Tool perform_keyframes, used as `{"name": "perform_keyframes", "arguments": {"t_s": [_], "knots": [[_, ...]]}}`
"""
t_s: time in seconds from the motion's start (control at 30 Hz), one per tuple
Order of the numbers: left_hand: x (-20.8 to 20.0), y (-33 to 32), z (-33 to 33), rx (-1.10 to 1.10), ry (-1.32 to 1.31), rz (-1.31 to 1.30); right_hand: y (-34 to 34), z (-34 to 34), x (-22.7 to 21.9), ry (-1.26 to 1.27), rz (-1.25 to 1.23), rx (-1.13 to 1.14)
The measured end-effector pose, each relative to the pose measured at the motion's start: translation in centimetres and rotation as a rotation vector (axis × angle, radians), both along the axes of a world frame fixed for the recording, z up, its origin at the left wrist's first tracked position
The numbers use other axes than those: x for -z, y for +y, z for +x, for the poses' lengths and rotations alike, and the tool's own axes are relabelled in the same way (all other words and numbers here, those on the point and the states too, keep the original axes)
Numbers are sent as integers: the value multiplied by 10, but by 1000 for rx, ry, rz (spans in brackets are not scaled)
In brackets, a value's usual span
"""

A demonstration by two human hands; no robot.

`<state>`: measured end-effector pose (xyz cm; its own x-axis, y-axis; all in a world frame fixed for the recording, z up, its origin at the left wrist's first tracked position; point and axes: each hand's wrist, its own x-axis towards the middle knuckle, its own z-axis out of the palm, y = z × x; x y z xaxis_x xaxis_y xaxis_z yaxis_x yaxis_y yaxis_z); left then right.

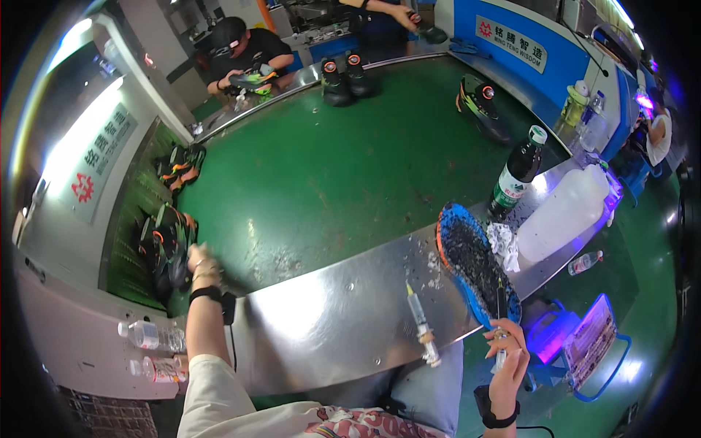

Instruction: The recorder applies adhesive from a syringe onto the side of a shoe and a shoe sole as part of the assembly process.

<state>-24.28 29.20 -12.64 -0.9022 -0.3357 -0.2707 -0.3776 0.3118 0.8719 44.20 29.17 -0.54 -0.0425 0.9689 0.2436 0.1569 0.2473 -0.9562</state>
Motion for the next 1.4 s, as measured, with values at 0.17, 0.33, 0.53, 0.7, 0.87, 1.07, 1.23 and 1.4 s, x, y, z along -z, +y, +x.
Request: {"name": "perform_keyframes", "arguments": {"t_s": [0.17,0.33,0.53,0.7,0.87,1.07,1.23,1.4], "knots": [[-60,253,178,1278,-249,821,30,12,14,127,-130,-93],[-89,446,434,1650,-826,616,36,41,-7,116,-256,-108],[1,571,559,1638,-1311,750,51,39,-8,306,-504,-95],[-37,574,587,1313,-1246,755,52,47,-12,233,-527,-133],[-23,573,486,1583,-779,1060,44,40,-18,400,-522,-158],[-126,343,402,1777,-700,900,27,34,-35,555,-404,-66],[-164,43,342,1256,-553,650,17,46,-33,219,-172,-235],[-150,-141,325,1110,-461,334,19,35,6,211,-99,-253]]}}
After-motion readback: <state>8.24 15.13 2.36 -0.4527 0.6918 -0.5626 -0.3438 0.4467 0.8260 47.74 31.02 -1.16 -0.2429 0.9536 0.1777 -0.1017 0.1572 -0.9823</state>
